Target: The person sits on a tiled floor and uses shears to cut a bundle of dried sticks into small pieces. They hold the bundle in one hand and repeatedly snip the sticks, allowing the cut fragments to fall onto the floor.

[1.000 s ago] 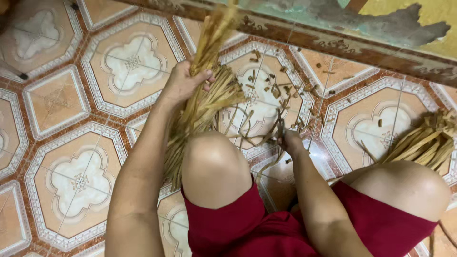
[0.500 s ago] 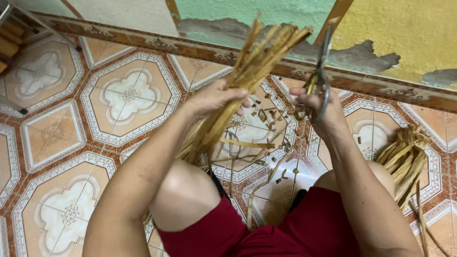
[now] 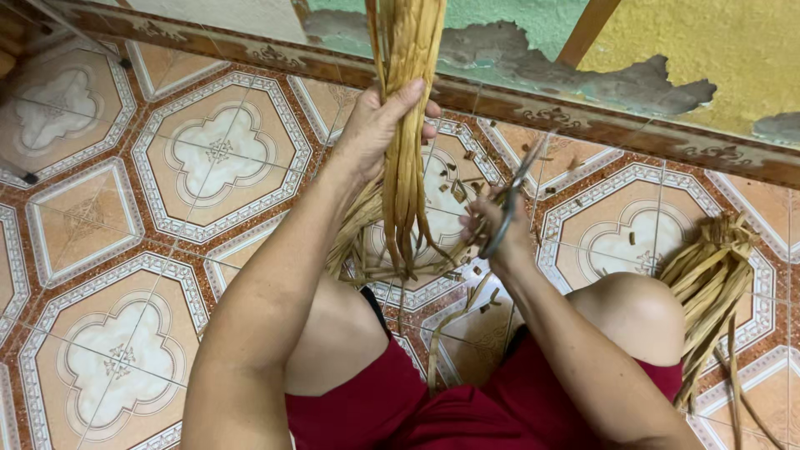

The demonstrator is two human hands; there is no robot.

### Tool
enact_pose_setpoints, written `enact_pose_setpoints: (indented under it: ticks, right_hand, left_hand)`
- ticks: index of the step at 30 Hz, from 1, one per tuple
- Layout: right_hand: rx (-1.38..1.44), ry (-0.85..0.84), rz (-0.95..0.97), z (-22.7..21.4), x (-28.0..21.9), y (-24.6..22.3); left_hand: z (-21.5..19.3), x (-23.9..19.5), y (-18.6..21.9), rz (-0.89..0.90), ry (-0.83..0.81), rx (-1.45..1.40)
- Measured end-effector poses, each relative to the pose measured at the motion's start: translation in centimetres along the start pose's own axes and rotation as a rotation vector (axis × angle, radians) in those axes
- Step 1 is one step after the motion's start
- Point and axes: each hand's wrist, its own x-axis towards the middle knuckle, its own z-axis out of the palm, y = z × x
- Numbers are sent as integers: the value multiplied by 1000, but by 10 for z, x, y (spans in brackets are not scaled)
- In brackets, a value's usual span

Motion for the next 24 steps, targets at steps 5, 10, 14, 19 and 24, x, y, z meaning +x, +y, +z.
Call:
enact_pose_setpoints:
  ticks: [5,10,14,19,24]
  right_hand:
    - [110,-106,-97,6,9,-8]
    - [72,-119,-646,-28,14,-68]
    - [253,-175,-763,-47,8,-93]
    - [203,-102,-854,-53,7,-101]
    - [99,-75,-856,-56,6,-106]
  left_hand:
    - [10,-5,2,-84,-110,96]
    - [21,-19,-16,-187,-337,242]
    - [34,-25,-24,-330,-438,290]
    - [40,-24,-26,-440,-559,330]
    - [44,-15,-27,-454,-661,195]
